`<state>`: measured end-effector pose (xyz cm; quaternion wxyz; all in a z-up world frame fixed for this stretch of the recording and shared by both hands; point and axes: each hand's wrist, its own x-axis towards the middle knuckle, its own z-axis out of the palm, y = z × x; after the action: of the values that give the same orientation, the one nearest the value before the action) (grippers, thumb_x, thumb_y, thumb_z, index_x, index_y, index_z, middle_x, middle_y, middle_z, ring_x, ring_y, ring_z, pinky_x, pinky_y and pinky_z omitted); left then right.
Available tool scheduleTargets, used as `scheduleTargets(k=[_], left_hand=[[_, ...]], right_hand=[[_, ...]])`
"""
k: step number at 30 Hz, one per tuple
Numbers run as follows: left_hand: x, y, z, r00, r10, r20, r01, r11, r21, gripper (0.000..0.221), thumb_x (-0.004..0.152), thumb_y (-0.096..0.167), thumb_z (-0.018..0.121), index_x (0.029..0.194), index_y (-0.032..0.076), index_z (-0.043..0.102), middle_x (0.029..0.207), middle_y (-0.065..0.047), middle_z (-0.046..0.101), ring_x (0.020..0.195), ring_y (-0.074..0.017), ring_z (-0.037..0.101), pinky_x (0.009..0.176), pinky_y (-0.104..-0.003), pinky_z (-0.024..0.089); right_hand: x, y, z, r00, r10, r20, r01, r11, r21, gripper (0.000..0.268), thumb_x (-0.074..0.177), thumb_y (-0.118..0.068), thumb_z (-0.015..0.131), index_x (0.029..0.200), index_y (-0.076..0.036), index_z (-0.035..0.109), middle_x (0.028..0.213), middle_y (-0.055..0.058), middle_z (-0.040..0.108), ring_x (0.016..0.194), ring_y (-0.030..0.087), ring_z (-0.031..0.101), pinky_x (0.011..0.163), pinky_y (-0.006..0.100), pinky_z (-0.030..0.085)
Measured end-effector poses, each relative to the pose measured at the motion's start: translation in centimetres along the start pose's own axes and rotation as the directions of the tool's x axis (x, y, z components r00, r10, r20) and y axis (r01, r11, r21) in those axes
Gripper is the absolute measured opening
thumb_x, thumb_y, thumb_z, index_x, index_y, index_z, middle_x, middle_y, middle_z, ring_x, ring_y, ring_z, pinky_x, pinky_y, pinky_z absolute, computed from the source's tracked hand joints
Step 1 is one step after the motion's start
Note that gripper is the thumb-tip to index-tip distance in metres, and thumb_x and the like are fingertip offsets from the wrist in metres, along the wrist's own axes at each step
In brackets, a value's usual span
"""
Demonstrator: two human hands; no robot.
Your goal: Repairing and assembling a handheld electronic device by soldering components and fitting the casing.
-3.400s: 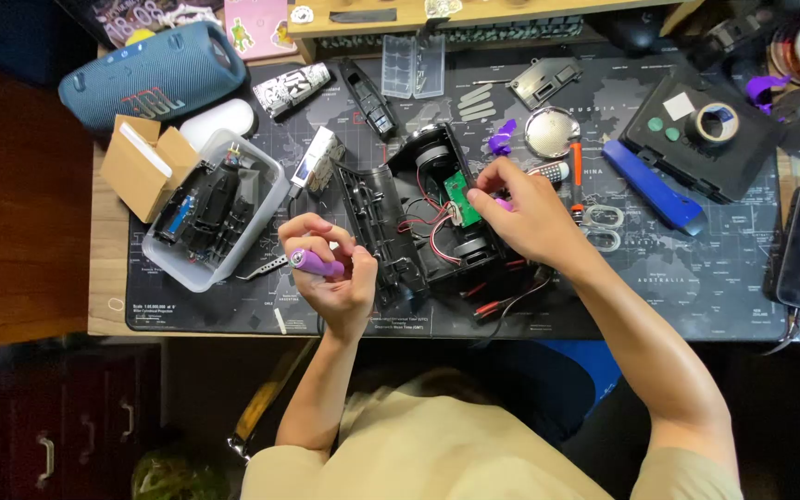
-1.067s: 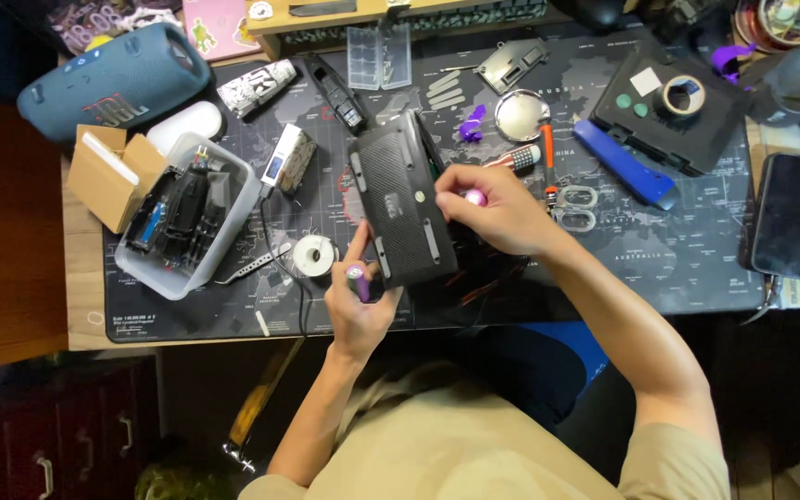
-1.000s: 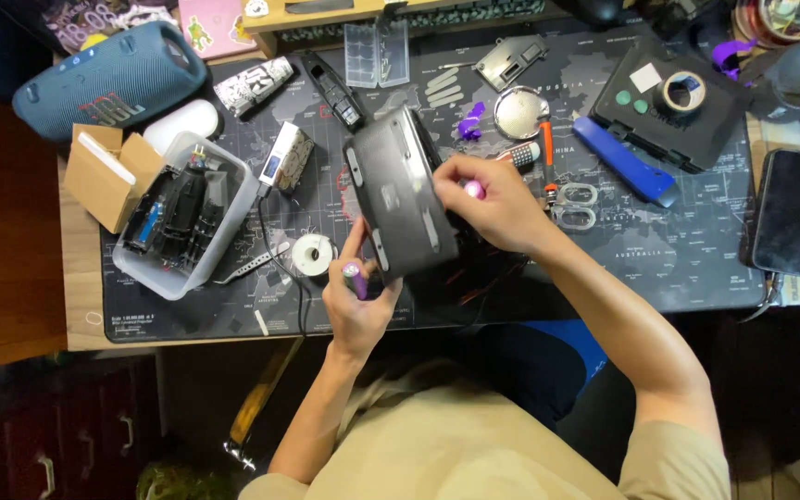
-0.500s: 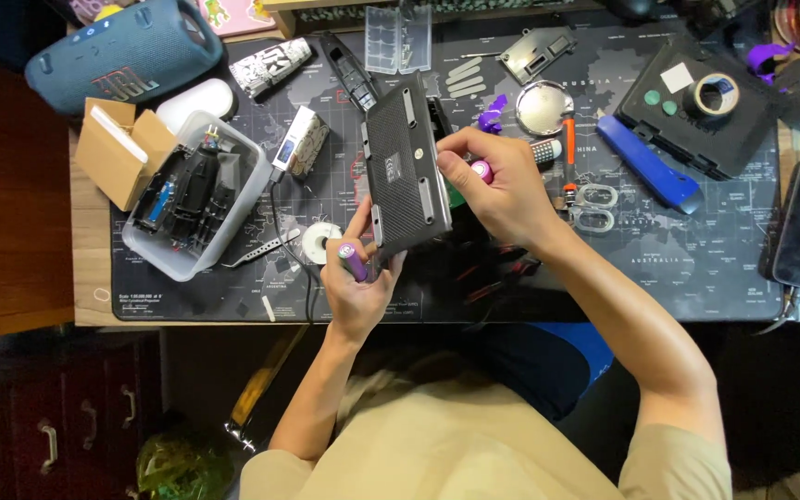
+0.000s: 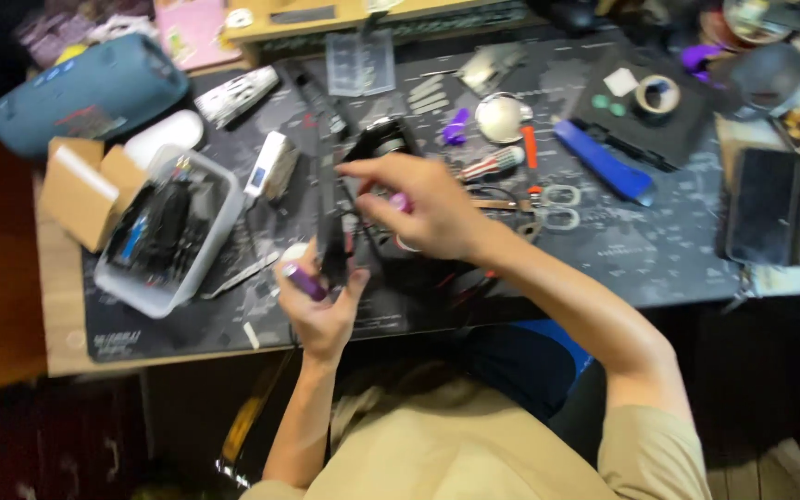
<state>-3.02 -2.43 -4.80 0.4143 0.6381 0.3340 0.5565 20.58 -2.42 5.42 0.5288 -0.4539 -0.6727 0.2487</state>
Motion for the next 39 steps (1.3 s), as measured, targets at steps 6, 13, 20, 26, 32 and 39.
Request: scheduleTargets(k=[6, 13, 20, 26, 32, 39], left_hand=[[-1.0, 0.8, -0.2, 0.997, -0.058, -0.043, 0.059, 0.998, 0.014, 0.046, 0.092, 0.011, 0.094, 0.109, 0.005, 0.051, 0.092, -0.011, 0.064, 0.083, -0.0179, 0.07, 0.083, -0.041, 0.066], [-2.3, -0.5, -3.6, 0.931, -0.329, -0.159, 0.358, 0.908, 0.219, 0.035, 0.099, 0.018, 0.083, 0.111, 0.011, 0.051, 0.1, -0.001, 0.049, 0.084, -0.011, 0.051, 0.075, -0.026, 0.047], [-0.8, 2.2, -3.5, 0.957, -0.265, -0.121, 0.288, 0.796, 0.532, 0.058, 0.093, 0.031, 0.086, 0.132, -0.005, 0.061, 0.12, -0.024, 0.077, 0.104, -0.0379, 0.075, 0.09, -0.046, 0.057], [0.6, 3.4, -4.6, 0.934, -0.357, -0.026, 0.315, 0.784, 0.535, 0.057, 0.097, 0.033, 0.08, 0.14, 0.0, 0.064, 0.126, -0.015, 0.068, 0.114, -0.0343, 0.074, 0.098, -0.043, 0.056], [1.0, 4.4, -6.9, 0.861, -0.5, -0.096, 0.457, 0.676, 0.578, 0.061, 0.091, 0.043, 0.085, 0.128, 0.002, 0.059, 0.089, -0.014, 0.079, 0.067, -0.0279, 0.083, 0.064, -0.04, 0.063], [1.0, 4.7, -9.7, 0.992, -0.124, -0.025, 0.114, 0.793, 0.599, 0.087, 0.103, 0.081, 0.036, 0.123, -0.002, 0.051, 0.106, -0.019, 0.075, 0.082, -0.0322, 0.073, 0.072, -0.044, 0.058]], right_hand=[[-1.5, 0.9, -2.8, 0.999, -0.047, 0.016, 0.05, 0.97, -0.237, 0.046, 0.104, -0.015, 0.08, 0.149, -0.011, 0.07, 0.108, 0.017, 0.075, 0.106, 0.041, 0.074, 0.099, 0.05, 0.059], [-8.4, 5.3, -14.7, 0.927, 0.224, -0.302, -0.376, 0.573, -0.729, 0.036, 0.119, -0.013, 0.05, 0.135, 0.0, 0.08, 0.117, 0.02, 0.075, 0.102, 0.035, 0.071, 0.083, 0.049, 0.053], [-12.0, 8.7, -15.4, 0.968, 0.185, -0.168, -0.214, 0.266, -0.94, 0.017, 0.112, -0.026, 0.078, 0.119, -0.013, 0.084, 0.105, 0.01, 0.073, 0.093, 0.034, 0.062, 0.078, 0.046, 0.052], [-7.3, 9.3, -13.8, 0.98, 0.152, -0.13, -0.177, 0.361, -0.916, 0.033, 0.111, -0.032, 0.076, 0.132, -0.008, 0.079, 0.114, 0.012, 0.072, 0.1, 0.034, 0.062, 0.084, 0.046, 0.051], [-3.5, 10.6, -13.0, 0.851, 0.516, -0.095, -0.309, 0.346, -0.886, 0.069, 0.103, -0.056, 0.076, 0.149, -0.006, 0.065, 0.127, 0.022, 0.065, 0.11, 0.047, 0.064, 0.091, 0.06, 0.055], [-3.0, 9.5, -13.8, 0.745, 0.639, -0.19, -0.624, 0.568, -0.536, 0.053, 0.091, -0.034, 0.088, 0.129, -0.009, 0.06, 0.129, 0.014, 0.053, 0.112, 0.033, 0.06, 0.094, 0.048, 0.047]])
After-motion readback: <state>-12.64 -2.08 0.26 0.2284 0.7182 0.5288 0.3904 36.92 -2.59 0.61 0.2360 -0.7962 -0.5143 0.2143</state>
